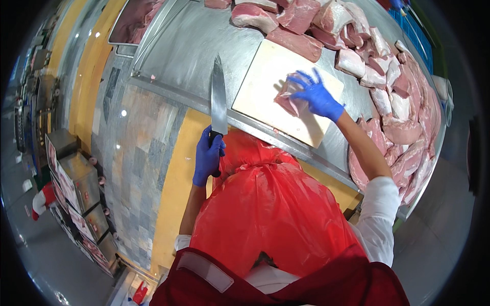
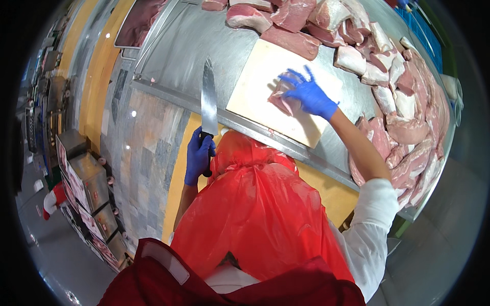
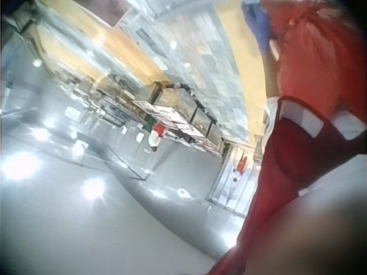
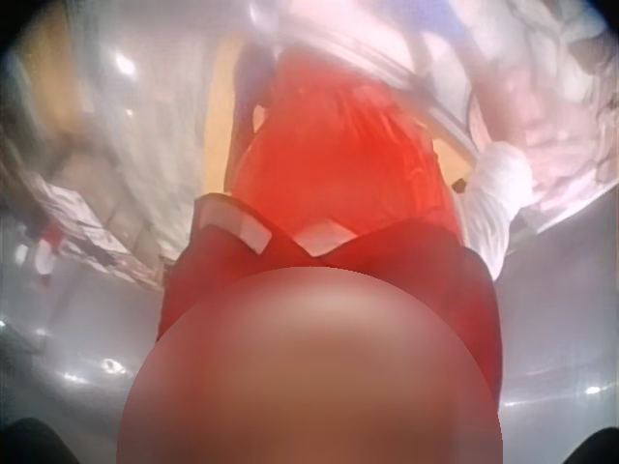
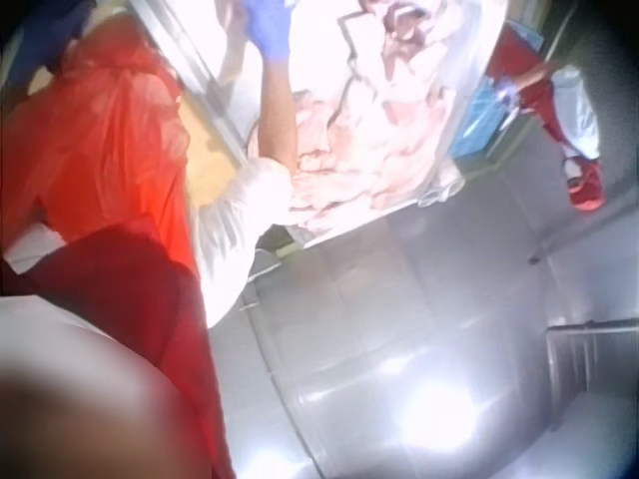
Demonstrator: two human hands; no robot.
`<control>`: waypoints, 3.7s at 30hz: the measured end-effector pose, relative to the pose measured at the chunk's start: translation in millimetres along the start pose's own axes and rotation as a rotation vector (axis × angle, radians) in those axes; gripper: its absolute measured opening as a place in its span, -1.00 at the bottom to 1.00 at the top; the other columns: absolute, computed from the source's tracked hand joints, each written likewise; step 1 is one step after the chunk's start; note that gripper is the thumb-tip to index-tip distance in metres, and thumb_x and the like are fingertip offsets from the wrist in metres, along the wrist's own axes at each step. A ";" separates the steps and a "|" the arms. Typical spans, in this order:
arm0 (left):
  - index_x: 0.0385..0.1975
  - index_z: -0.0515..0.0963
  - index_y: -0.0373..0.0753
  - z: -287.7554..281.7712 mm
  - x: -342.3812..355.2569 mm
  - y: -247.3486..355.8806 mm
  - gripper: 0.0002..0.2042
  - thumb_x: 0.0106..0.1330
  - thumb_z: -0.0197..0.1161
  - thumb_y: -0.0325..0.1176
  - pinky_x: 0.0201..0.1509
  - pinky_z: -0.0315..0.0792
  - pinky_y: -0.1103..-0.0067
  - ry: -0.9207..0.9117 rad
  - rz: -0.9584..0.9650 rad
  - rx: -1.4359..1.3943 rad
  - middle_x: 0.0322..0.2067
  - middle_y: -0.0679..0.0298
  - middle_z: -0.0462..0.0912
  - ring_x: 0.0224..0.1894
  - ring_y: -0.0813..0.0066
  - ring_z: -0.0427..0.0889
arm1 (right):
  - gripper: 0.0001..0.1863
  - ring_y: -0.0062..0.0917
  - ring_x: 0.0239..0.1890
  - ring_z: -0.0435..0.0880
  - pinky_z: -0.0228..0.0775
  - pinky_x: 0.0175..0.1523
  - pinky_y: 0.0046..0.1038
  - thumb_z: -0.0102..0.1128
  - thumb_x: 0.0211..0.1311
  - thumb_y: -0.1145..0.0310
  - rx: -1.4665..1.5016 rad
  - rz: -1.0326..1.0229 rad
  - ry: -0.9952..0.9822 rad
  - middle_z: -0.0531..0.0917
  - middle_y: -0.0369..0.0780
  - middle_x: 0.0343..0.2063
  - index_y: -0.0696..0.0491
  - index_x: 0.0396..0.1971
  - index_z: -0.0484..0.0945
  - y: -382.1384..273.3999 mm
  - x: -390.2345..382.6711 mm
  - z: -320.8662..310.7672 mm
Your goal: The person cuts large pieces of raw meat into smaller portions using a knife on a cutting board. They repeatedly pick up meat, slice it, and place the cut pieces into a metal tray. The person also sharpens the knife with a honing steel during the process.
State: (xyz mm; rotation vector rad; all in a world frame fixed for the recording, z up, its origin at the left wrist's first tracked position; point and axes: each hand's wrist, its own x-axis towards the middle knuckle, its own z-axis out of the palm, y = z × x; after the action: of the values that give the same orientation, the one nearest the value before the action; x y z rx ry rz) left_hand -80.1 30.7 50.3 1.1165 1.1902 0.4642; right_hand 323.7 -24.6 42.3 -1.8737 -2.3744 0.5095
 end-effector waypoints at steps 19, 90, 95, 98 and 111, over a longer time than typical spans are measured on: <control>0.47 0.15 0.06 67.7 162.2 14.6 -0.44 0.46 0.01 -0.25 -0.53 0.38 0.64 -0.644 0.070 0.405 -0.48 0.31 0.51 -0.62 0.64 0.36 | -0.14 0.15 0.46 -0.04 -0.23 0.52 -0.05 0.22 0.07 0.30 0.322 0.869 0.716 0.05 0.25 0.40 0.13 0.41 0.14 -40.0 34.9 131.1; 0.44 0.20 0.16 26.7 194.5 39.0 -0.47 0.47 0.03 -0.20 0.04 0.51 0.35 -0.913 0.178 0.848 -0.13 -0.02 0.69 -0.09 0.12 0.69 | -0.28 0.02 0.50 -0.05 -0.16 0.52 -0.09 0.18 0.27 0.21 0.271 1.074 0.891 0.04 0.10 0.45 0.02 0.42 0.22 -47.7 45.3 155.5; 0.43 0.22 0.00 18.6 196.2 30.3 -0.47 0.45 0.06 -0.36 0.00 0.48 0.43 -0.900 0.266 0.706 -0.17 0.00 0.67 -0.08 0.28 0.65 | -0.24 0.12 0.48 -0.06 -0.14 0.51 -0.05 0.20 0.21 0.17 0.278 1.022 0.909 0.05 0.16 0.43 0.06 0.40 0.22 -45.1 51.5 150.6; 0.43 0.23 -0.04 13.2 187.6 44.2 -0.47 0.45 0.05 -0.38 -0.19 0.47 0.49 -0.901 0.255 0.742 -0.42 0.06 0.61 -0.42 0.43 0.57 | -0.24 0.12 0.48 -0.05 -0.12 0.50 -0.05 0.20 0.19 0.18 0.283 1.045 0.924 0.05 0.16 0.43 0.05 0.40 0.23 -44.1 51.8 149.6; 0.44 0.20 -0.03 72.1 186.7 9.4 -0.45 0.45 0.08 -0.30 -0.29 0.44 0.49 -0.838 0.333 0.640 -0.53 0.14 0.47 -0.53 0.49 0.43 | -0.22 0.11 0.48 -0.05 -0.16 0.51 -0.03 0.20 0.19 0.18 0.282 1.040 0.919 0.04 0.16 0.43 0.05 0.42 0.19 -47.0 50.7 151.8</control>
State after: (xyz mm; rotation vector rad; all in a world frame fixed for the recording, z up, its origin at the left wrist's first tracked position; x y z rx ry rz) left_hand 54.6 150.9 -36.7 1.8294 0.3940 -0.1795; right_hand 227.6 -17.6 -93.9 -2.3218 -0.6688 -0.0352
